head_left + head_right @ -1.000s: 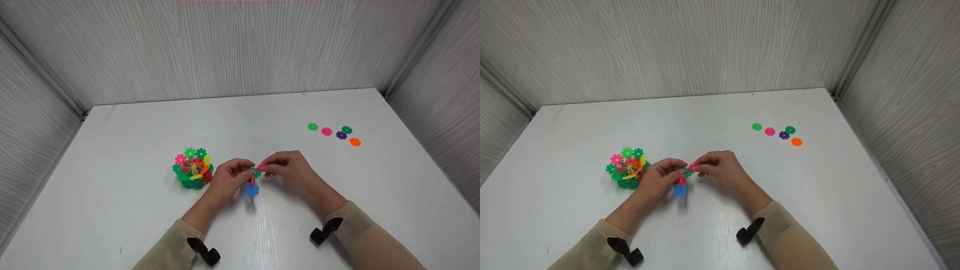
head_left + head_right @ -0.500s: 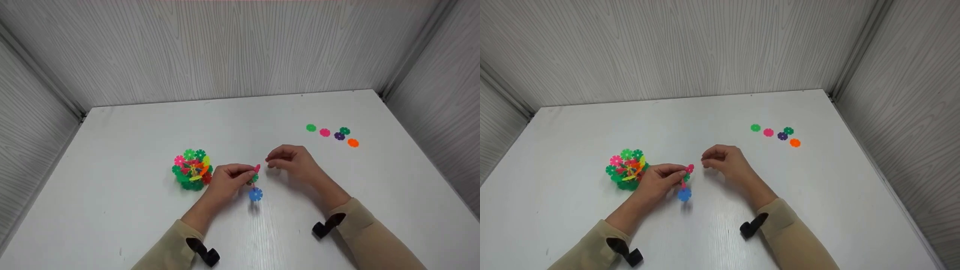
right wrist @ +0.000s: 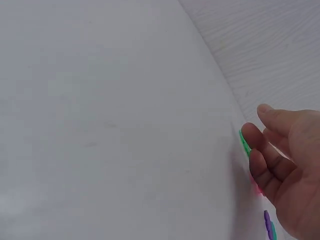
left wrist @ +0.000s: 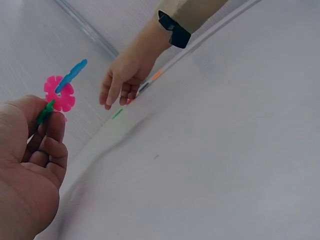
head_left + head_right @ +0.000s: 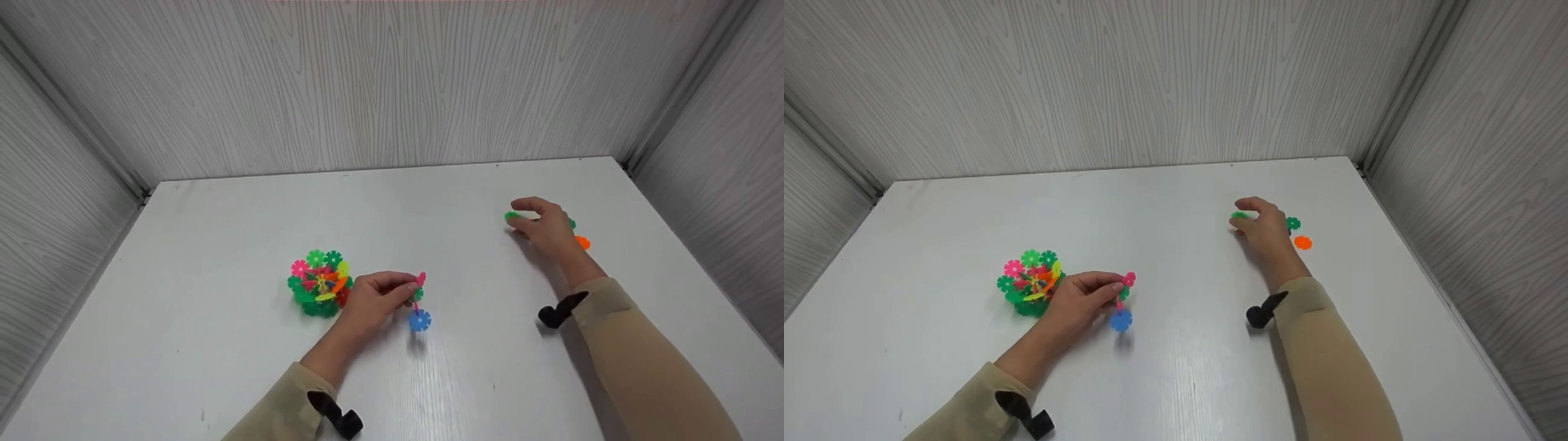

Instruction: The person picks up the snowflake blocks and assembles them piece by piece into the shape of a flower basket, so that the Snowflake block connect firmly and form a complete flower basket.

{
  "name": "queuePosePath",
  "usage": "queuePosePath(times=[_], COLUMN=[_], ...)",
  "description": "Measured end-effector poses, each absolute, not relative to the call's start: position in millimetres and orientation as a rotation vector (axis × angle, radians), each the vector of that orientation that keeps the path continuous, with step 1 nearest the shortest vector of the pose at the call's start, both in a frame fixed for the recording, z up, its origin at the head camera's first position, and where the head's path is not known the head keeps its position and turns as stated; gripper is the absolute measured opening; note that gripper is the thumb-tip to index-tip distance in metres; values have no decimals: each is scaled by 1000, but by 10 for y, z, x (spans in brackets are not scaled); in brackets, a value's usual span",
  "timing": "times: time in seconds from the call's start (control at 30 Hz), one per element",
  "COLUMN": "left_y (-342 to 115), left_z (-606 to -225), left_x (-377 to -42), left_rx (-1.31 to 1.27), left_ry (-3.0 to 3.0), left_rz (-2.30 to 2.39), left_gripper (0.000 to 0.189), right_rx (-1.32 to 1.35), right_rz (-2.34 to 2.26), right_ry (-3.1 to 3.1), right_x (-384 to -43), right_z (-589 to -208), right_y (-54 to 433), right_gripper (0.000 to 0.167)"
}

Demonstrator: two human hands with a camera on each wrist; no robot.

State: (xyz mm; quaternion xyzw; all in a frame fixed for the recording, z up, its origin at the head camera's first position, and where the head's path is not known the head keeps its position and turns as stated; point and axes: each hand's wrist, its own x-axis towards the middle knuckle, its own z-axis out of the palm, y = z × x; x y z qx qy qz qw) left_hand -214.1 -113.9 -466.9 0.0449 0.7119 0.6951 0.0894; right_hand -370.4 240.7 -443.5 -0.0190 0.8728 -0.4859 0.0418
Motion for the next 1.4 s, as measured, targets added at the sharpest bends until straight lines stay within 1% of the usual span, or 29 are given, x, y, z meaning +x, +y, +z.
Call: queuePosePath(times=[0.17, 0.4, 0.57, 0.77, 0.83, 1.07, 1.2, 1.4], left_y=[-1116, -1118, -1115, -1116, -1119, -1159, -1212, -1292], left_z=[-4665, -4639, -4634, -4633, -4628, -4618, -4605, -4594], left_x=[-2144, -2160, -2163, -2175, -2177, -2190, -2175, -2136], left_rx=[141, 151, 138, 175, 176, 195, 238, 278], left_ry=[2089, 2079, 2082, 2094, 2106, 2127, 2154, 2168], left_rz=[2076, 2090, 2075, 2068, 2058, 2038, 2013, 1988], left_gripper=[21, 21, 22, 22, 21, 21, 22, 23], right_rx=[-10, -102, -179, -192, -232, -530, -544, -548], right_rz=[-1398, -1250, -1171, -1349, -1460, -1678, -1716, -1800], right_ry=[2715, 2797, 2823, 2687, 2588, 2239, 2164, 2106], right_x=[-3752, -3803, -3742, -3505, -3383, -2923, -2763, -2675], right_z=[-4495, -4495, -4486, -4449, -4408, -4306, -4358, -4414], right_y=[2415, 2361, 2335, 2149, 2032, 1598, 1416, 1257], right_gripper=[48, 40, 35, 23, 24, 34, 34, 27])
